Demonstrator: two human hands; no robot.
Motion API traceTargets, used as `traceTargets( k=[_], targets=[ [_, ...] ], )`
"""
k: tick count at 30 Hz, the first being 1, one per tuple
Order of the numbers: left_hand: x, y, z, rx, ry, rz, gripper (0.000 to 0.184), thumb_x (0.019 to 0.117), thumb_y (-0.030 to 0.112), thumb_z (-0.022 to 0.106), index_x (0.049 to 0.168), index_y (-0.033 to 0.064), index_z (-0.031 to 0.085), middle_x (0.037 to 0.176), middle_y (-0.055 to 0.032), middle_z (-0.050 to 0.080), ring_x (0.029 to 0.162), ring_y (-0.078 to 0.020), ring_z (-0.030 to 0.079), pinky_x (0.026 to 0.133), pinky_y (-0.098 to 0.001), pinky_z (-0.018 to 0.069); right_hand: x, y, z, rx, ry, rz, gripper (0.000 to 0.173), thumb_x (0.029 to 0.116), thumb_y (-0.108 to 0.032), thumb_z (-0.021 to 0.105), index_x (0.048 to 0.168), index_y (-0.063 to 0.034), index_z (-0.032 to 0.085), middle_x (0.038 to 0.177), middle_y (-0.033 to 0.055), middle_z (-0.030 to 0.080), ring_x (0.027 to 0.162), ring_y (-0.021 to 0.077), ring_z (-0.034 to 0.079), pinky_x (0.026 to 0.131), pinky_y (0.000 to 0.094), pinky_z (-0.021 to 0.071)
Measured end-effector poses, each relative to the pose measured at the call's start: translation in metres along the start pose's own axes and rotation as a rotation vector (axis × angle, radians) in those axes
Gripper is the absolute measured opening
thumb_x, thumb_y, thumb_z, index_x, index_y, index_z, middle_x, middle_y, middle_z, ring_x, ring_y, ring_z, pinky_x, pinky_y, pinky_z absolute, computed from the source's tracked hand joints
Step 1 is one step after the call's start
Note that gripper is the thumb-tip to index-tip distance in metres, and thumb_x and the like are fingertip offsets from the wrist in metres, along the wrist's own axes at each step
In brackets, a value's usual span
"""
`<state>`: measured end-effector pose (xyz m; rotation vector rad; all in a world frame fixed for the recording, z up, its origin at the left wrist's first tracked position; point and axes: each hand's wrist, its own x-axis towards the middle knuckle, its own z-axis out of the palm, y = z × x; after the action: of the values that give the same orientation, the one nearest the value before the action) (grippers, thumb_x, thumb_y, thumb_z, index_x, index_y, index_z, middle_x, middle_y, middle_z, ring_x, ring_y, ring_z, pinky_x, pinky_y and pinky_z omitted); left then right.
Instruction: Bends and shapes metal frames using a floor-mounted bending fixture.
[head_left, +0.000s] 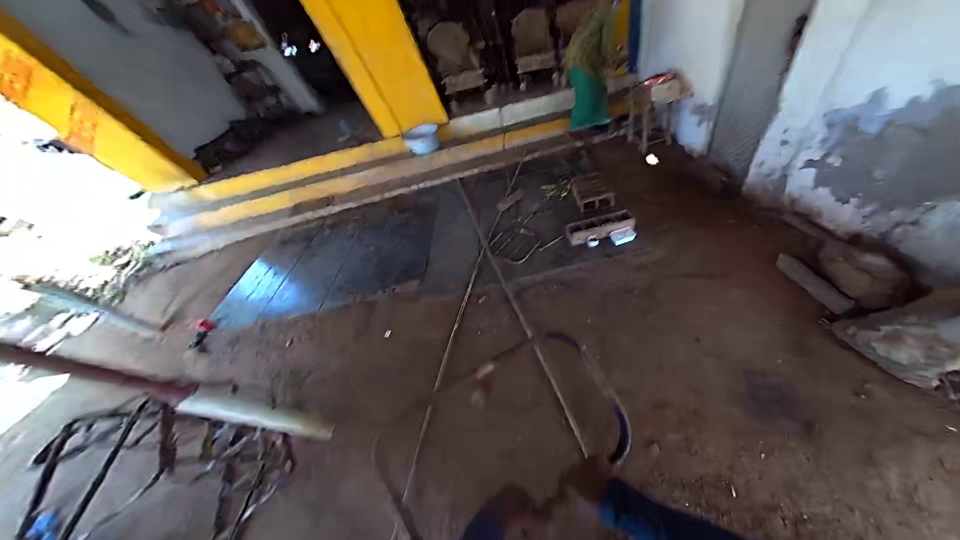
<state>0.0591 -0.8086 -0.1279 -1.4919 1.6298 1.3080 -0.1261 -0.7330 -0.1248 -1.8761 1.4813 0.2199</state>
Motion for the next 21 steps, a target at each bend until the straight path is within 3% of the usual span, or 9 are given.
traceTargets(
  k=[1, 4, 6, 7, 10, 13, 15, 18, 21],
  targets=[
    [0.001, 0.014, -0.015, 0.018, -0.008, -0.009, 0.057, 0.0946, 0.035, 0.076, 0.135, -0.003, 0.06, 0.129, -0.0217, 0.067, 0.118, -0.0338, 0.066, 0.107, -0.0492, 0.0496, 0.01, 0.009, -0.014, -0.01, -0.004, 0.012, 0.034, 0.1067, -0.02, 0.049, 0.131, 0.0009, 0.062, 0.124, 0.0312, 0.066, 0.114, 0.0523, 0.064, 0.093, 0.072, 0.0478],
    [0.029, 0.014, -0.063, 0.102, -0.15, 0.219, 0.06, 0.0932, 0.04, 0.076, 0.128, -0.008, 0.062, 0.114, -0.025, 0.072, 0.1, -0.0336, 0.074, 0.09, -0.0476, 0.0613, 0.045, 0.032, -0.038, -0.096, -0.005, 0.016, 0.031, 0.1023, -0.022, 0.057, 0.129, -0.0087, 0.063, 0.121, 0.0227, 0.068, 0.111, 0.0449, 0.066, 0.09, 0.0673, 0.0515],
    [-0.022, 0.068, -0.08, 0.104, -0.103, 0.024, 0.053, 0.0984, 0.033, 0.071, 0.135, -0.0038, 0.059, 0.125, -0.022, 0.068, 0.111, -0.0319, 0.068, 0.102, -0.0449, 0.0517, 0.063, 0.039, -0.059, -0.161, -0.006, -0.045, 0.03, 0.1047, -0.024, 0.054, 0.127, -0.0071, 0.064, 0.12, 0.0212, 0.068, 0.112, 0.042, 0.065, 0.094, 0.0629, 0.05],
    [-0.022, 0.085, -0.095, 0.107, -0.099, -0.015, 0.053, 0.0955, 0.034, 0.075, 0.132, -0.0021, 0.062, 0.122, -0.0191, 0.069, 0.109, -0.0293, 0.069, 0.101, -0.0426, 0.0525, 0.075, 0.044, -0.07, -0.196, 0.001, -0.063, 0.029, 0.1042, -0.024, 0.055, 0.126, -0.007, 0.065, 0.118, 0.021, 0.069, 0.111, 0.0416, 0.066, 0.094, 0.0621, 0.0498],
    [0.071, 0.077, -0.14, 0.158, -0.025, 0.108, 0.068, 0.0815, 0.054, 0.083, 0.121, 0.0014, 0.069, 0.11, -0.0149, 0.074, 0.099, -0.0258, 0.073, 0.093, -0.0421, 0.0578, 0.12, 0.07, -0.11, -0.245, 0.02, -0.026, 0.029, 0.1033, -0.023, 0.056, 0.129, -0.0109, 0.065, 0.118, 0.0204, 0.069, 0.111, 0.0409, 0.066, 0.095, 0.0626, 0.0498],
    [0.137, 0.101, -0.197, 0.331, 0.146, 0.193, 0.077, 0.0805, 0.068, 0.074, 0.122, 0.0029, 0.07, 0.128, -0.023, 0.066, 0.122, -0.0369, 0.063, 0.106, -0.0547, 0.0488, 0.166, 0.101, -0.162, -0.192, 0.051, 0.088, 0.027, 0.1042, -0.02, 0.054, 0.126, -0.0109, 0.066, 0.12, 0.0205, 0.069, 0.112, 0.0416, 0.066, 0.096, 0.0639, 0.0493],
    [0.144, 0.133, -0.222, 0.403, 0.141, 0.186, 0.075, 0.0808, 0.068, 0.074, 0.121, 0.0055, 0.071, 0.13, -0.0224, 0.065, 0.126, -0.0381, 0.06, 0.105, -0.0596, 0.0475, 0.178, 0.118, -0.198, -0.148, -0.021, 0.163, 0.028, 0.104, -0.022, 0.056, 0.128, -0.0106, 0.065, 0.12, 0.0218, 0.068, 0.112, 0.0432, 0.066, 0.094, 0.0656, 0.0495],
    [0.161, 0.185, -0.282, 0.464, 0.079, 0.184, 0.084, 0.07, 0.075, 0.078, 0.121, 0.008, 0.072, 0.123, -0.0197, 0.069, 0.117, -0.0356, 0.065, 0.1, -0.0611, 0.0501, 0.198, 0.146, -0.261, -0.152, -0.072, 0.217, 0.028, 0.1059, -0.025, 0.054, 0.128, -0.0103, 0.063, 0.118, 0.0219, 0.069, 0.111, 0.0438, 0.066, 0.089, 0.0658, 0.0519],
    [0.182, 0.23, -0.32, 0.529, -0.032, 0.185, 0.087, 0.0659, 0.073, 0.084, 0.118, 0.0052, 0.072, 0.109, -0.0154, 0.074, 0.097, -0.0278, 0.073, 0.092, -0.0499, 0.0583, 0.21, 0.175, -0.285, -0.173, -0.026, 0.221, 0.022, 0.102, -0.026, 0.059, 0.118, -0.0127, 0.067, 0.107, 0.0174, 0.071, 0.102, 0.0398, 0.069, 0.085, 0.0633, 0.0538]
  ],
)
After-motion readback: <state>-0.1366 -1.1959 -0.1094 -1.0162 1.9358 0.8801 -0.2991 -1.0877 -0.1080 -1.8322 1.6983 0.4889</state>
